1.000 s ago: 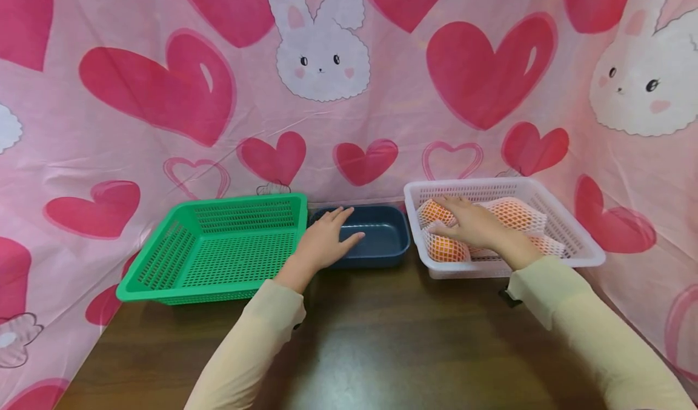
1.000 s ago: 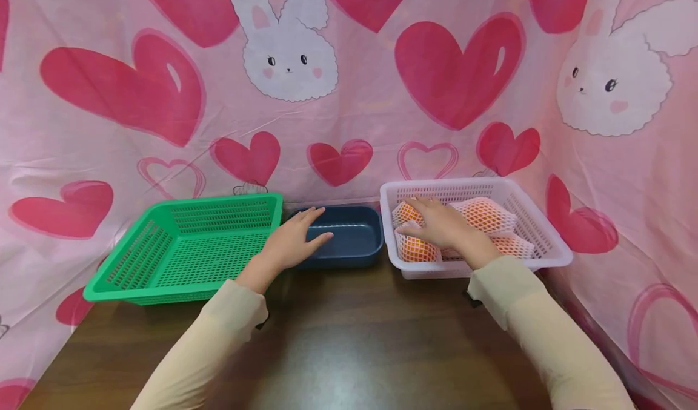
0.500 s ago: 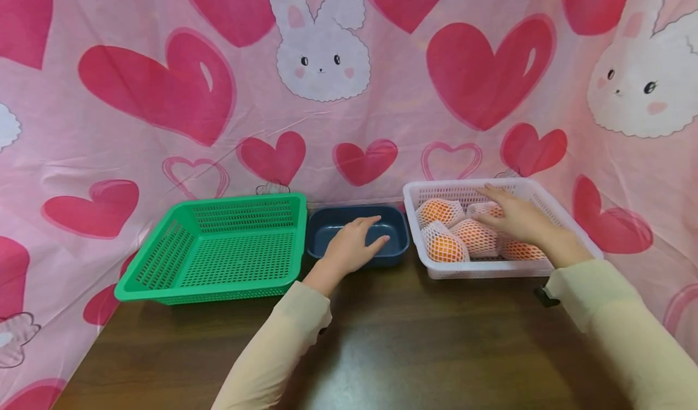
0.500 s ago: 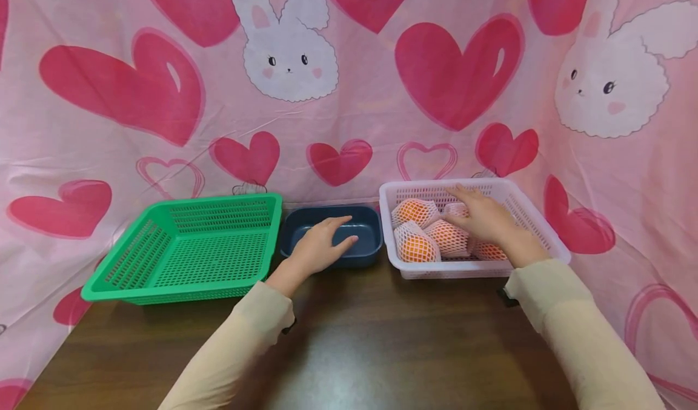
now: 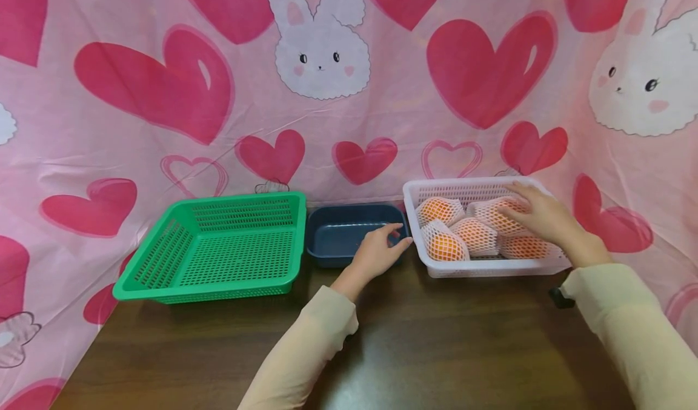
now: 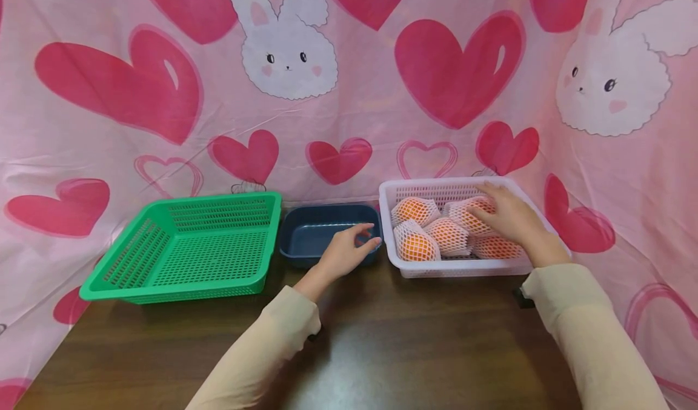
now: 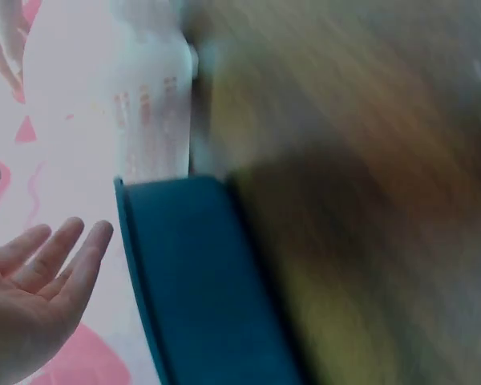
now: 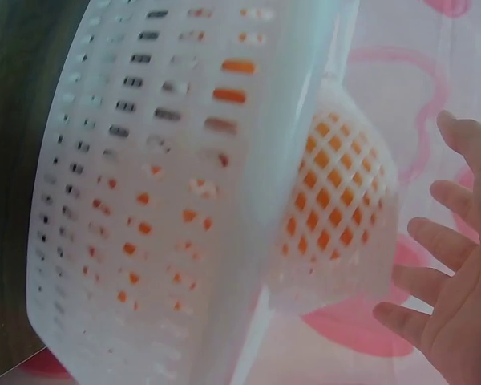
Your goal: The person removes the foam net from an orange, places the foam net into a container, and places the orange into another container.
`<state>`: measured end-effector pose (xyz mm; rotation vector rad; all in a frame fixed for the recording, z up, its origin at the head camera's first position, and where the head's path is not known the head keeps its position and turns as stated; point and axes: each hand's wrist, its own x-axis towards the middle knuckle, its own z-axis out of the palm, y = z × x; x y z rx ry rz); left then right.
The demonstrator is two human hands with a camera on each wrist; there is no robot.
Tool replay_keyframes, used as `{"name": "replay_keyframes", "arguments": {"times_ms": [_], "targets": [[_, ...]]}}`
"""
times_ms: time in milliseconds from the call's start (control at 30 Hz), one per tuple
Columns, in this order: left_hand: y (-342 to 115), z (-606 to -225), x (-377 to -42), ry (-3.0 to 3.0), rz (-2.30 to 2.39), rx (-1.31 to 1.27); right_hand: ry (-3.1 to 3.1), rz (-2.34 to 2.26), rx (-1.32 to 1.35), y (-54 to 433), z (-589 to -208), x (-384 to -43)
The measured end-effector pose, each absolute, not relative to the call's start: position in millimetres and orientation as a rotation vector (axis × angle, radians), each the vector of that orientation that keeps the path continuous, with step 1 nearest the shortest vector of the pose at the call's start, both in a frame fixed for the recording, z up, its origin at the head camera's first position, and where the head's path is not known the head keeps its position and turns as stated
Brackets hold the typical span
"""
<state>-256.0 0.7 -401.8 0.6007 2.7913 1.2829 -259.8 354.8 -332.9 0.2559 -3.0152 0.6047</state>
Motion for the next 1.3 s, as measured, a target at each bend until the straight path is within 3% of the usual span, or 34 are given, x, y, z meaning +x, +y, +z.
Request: {"name": "replay_keyframes", "arguments": {"times_ms": [433, 733, 1300], "targets": [[28, -411, -246, 2.333, 1.814, 0.276, -3.116, 0.703, 0.153, 369, -339, -265], [42, -412, -241, 2.001, 2.115, 0.091, -3.108, 0.743, 0.224, 367, -349, -272], [55, -411, -238, 1.778, 2.237, -0.067, -3.112, 0.718, 0.327, 369, -361, -282]]}}
